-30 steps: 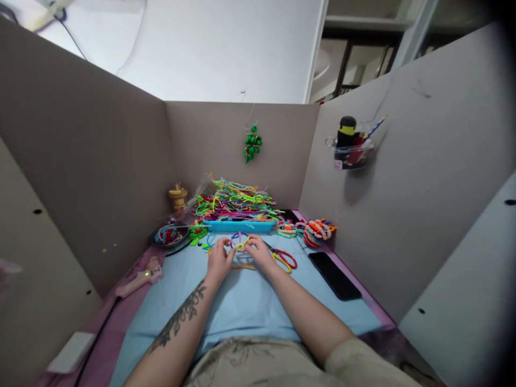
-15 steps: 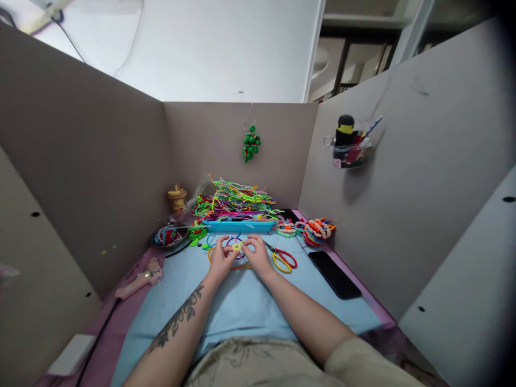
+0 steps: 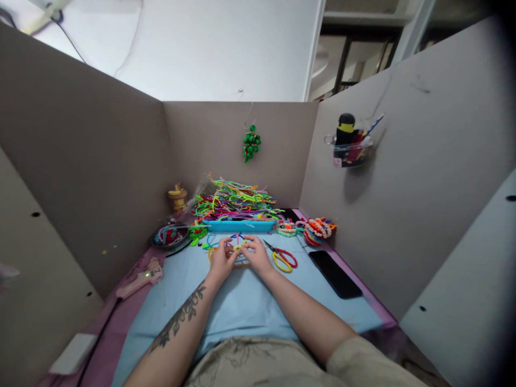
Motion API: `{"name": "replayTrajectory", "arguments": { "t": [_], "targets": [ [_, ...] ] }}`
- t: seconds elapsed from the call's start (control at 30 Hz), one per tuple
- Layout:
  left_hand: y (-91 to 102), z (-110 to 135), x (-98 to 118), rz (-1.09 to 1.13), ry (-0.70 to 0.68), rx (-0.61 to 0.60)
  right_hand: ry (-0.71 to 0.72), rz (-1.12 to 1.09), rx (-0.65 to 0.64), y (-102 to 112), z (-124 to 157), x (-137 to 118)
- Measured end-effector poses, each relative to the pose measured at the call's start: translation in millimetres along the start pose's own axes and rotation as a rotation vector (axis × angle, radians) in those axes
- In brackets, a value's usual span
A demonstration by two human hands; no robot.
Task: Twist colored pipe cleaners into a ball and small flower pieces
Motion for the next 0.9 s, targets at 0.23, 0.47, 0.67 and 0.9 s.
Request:
{"name": "replayTrajectory", "arguments": {
  "t": [0.23,0.47,0.67,0.9],
  "targets": [
    [0.1,3.5,0.7,-0.143,-0.030,-0.003,-0.014,0.008,0.037,-7.7,2.1,5.1],
    [-4.7,-5.2,-11.0,0.107,0.110,-0.001,-0.040,-0.077,-0.002,-1.4,-5.5,8.2],
    [-8.4,-9.8,-18.2,0.325,0.135,-0.097,0.124,0.123,-0.035,11.9,-7.3,1.6],
    [-5.3,-9.8,-16.8,0.243,0.073,-0.088,0.255,0.274,-0.108,7.3,-0.1,-13.4]
  ]
}}
Point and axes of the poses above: each hand's wrist, its own z-axis away from the middle knuckle, its own y-axis out of the back of the hand, x = y × z, the point moved 2 cm from there along -z, towards the middle knuckle, and after that the axes turned 14 degrees about -z, right-handed, at the moved point
